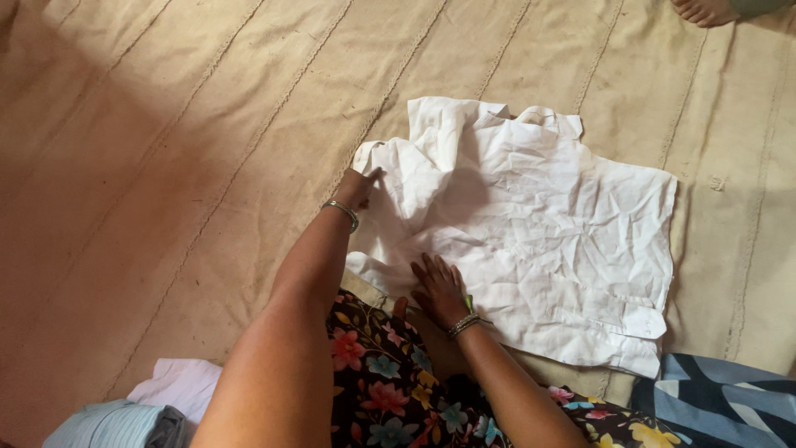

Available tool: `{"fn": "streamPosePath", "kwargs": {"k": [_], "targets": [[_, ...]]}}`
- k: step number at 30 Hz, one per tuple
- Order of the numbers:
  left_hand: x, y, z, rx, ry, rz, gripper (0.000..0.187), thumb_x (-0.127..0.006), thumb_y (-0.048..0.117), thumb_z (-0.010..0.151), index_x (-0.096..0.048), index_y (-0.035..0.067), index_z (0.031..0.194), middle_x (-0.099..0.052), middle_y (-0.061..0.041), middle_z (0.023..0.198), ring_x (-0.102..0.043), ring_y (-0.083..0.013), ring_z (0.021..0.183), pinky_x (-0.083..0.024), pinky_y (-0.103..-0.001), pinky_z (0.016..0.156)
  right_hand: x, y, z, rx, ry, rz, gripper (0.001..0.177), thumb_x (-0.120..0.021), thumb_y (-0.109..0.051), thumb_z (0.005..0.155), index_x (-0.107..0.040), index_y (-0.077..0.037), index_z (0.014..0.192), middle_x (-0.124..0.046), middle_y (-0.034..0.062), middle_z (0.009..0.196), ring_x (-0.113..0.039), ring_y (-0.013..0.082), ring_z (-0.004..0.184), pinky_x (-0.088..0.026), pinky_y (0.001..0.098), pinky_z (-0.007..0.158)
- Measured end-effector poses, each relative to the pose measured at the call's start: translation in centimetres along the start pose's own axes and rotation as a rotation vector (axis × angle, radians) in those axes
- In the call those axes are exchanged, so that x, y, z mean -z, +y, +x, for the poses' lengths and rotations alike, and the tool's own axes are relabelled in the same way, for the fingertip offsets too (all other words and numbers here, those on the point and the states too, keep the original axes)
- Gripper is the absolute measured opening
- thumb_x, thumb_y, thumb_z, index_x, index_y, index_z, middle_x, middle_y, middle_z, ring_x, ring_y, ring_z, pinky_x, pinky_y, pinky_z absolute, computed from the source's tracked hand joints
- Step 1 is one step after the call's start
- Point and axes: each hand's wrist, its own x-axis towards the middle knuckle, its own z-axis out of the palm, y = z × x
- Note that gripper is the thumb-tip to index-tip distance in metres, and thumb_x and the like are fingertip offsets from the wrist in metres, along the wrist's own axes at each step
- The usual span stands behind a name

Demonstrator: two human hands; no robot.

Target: The person folds a white shirt on a floor mat and then places it into a bag.

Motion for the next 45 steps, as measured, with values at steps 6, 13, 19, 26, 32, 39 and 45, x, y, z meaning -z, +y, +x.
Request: {"fn": "streamPosePath", "kwargs": {"k": [6,13,19,26,32,39,45], "targets": [[-1.2,-1.7,1.8,0.092,0.196,-0.072,0.058,-0.079,0.049,0.086,-0.071,-0.009,0.088,-0.069,-0.021,0.073,-0.068,-0.029,0.06,-0.057,-0.043,0.069,1.4,-0.7,-0.2,-0.011,-0.09,0.009,0.081,-0.064,-0.052,0.092,-0.026,-0.027,0.159,-0.012,0.0064,0.17,-0.011,0.0317,0.156,-0.011,0.058,0.123],[3.7,-1.4,0.0,0.301,0.178,-0.044,0.049,-0.067,0.047,0.093,-0.071,0.002,0.073,-0.067,-0.014,0.068,-0.064,-0.0276,0.058,-0.052,-0.043,0.063,0.5,-0.1,-0.3,-0.004,-0.086,0.01,0.086,-0.062,-0.06,0.089,-0.026,-0.027,0.16,-0.014,0.0056,0.171,-0.011,0.0314,0.157,-0.008,0.0581,0.123],[10.4,-8.9,-9.1,0.302,0.126,-0.43,0.035,-0.074,0.029,0.089,-0.074,-0.005,0.085,-0.07,-0.017,0.078,-0.066,-0.0289,0.062,-0.053,-0.043,0.056,-0.1,0.5,-0.6,0.062,0.063,0.11,0.077,-0.055,-0.065,0.094,-0.032,-0.027,0.158,-0.023,0.0069,0.168,-0.016,0.0302,0.156,-0.012,0.0549,0.123],[8.8,-9.4,-11.5,0.154,0.434,0.104,0.038,-0.068,0.042,0.095,-0.077,0.005,0.094,-0.074,-0.023,0.097,-0.071,-0.0396,0.088,-0.056,-0.049,0.075,-0.2,2.0,-0.3,0.037,0.149,0.241,0.057,-0.043,-0.049,0.107,-0.043,-0.023,0.157,-0.033,0.0042,0.168,-0.022,0.0284,0.159,-0.015,0.0526,0.129],[-1.3,-1.9,-11.1,-0.381,-0.552,0.32,0.069,-0.064,0.064,0.096,-0.073,-0.002,0.08,-0.073,-0.014,0.081,-0.06,-0.0224,0.07,-0.052,-0.039,0.067,0.0,2.6,-1.0,0.037,0.196,0.124,0.058,-0.039,-0.052,0.104,-0.041,-0.027,0.157,-0.026,0.0032,0.17,-0.016,0.0278,0.159,-0.012,0.0507,0.127],[-2.7,-6.6,-9.8,-0.263,-0.575,0.265,0.046,-0.079,0.045,0.082,-0.076,0.0,0.093,-0.072,-0.011,0.075,-0.062,-0.0226,0.064,-0.053,-0.041,0.062,-1.0,8.6,-1.2,-0.265,0.071,-0.183,0.074,-0.023,-0.065,0.102,-0.015,-0.025,0.164,-0.006,0.002,0.173,-0.004,0.0289,0.157,-0.005,0.0546,0.123],[0.1,-6.1,-10.9,-0.076,-0.599,0.448,0.042,-0.088,0.031,0.079,-0.074,-0.004,0.096,-0.075,-0.016,0.084,-0.072,-0.0289,0.075,-0.059,-0.042,0.071,1.4,10.3,-2.6,-0.57,0.151,-0.154,0.079,-0.036,-0.067,0.098,-0.017,-0.027,0.164,-0.005,0.0061,0.172,-0.004,0.0333,0.159,-0.005,0.0603,0.123]]}}
